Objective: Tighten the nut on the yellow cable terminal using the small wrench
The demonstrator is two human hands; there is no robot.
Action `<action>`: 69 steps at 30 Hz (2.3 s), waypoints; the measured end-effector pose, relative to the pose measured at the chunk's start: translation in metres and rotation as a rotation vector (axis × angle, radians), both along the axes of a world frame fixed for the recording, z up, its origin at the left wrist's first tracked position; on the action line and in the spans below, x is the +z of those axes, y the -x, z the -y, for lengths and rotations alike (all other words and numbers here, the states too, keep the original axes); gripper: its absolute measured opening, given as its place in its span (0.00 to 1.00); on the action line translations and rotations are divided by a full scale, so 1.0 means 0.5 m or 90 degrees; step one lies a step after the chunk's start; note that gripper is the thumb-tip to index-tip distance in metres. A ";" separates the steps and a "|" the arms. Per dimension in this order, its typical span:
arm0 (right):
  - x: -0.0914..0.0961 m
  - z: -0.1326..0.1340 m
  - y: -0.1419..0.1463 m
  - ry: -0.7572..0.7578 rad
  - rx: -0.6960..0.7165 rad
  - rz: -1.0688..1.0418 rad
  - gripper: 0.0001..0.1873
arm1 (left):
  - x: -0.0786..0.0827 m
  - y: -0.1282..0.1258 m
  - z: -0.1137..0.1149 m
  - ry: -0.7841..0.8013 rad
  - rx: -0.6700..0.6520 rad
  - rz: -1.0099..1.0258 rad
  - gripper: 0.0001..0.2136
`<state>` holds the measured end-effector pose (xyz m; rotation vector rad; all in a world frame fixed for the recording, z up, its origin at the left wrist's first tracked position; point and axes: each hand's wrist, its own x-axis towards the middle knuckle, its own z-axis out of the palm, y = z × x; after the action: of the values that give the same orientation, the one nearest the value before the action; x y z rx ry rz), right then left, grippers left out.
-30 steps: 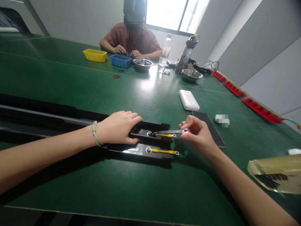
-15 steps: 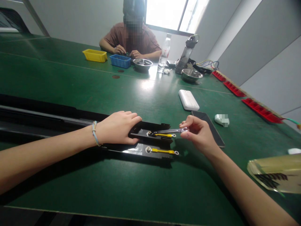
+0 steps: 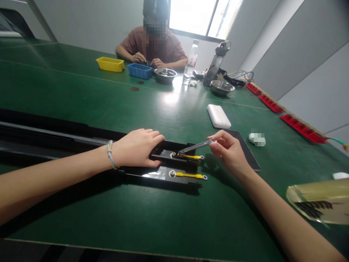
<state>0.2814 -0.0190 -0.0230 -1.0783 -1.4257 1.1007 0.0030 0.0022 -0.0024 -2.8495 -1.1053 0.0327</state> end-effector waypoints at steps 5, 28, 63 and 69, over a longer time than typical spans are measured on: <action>0.002 0.007 -0.001 -0.010 0.054 -0.013 0.13 | 0.001 0.001 0.000 -0.003 -0.002 0.001 0.25; 0.023 0.016 0.005 -0.027 0.020 0.066 0.13 | 0.000 0.000 0.001 -0.012 -0.004 -0.007 0.25; 0.026 0.046 0.035 -0.046 0.091 0.063 0.19 | 0.000 0.000 0.000 -0.006 -0.005 0.002 0.25; 0.028 0.023 0.012 -0.007 0.040 0.062 0.16 | 0.002 -0.001 0.000 -0.008 -0.005 -0.003 0.25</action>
<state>0.2753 -0.0307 -0.0090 -1.0986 -1.5500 1.0956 0.0035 0.0021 -0.0014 -2.8416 -1.0906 0.0311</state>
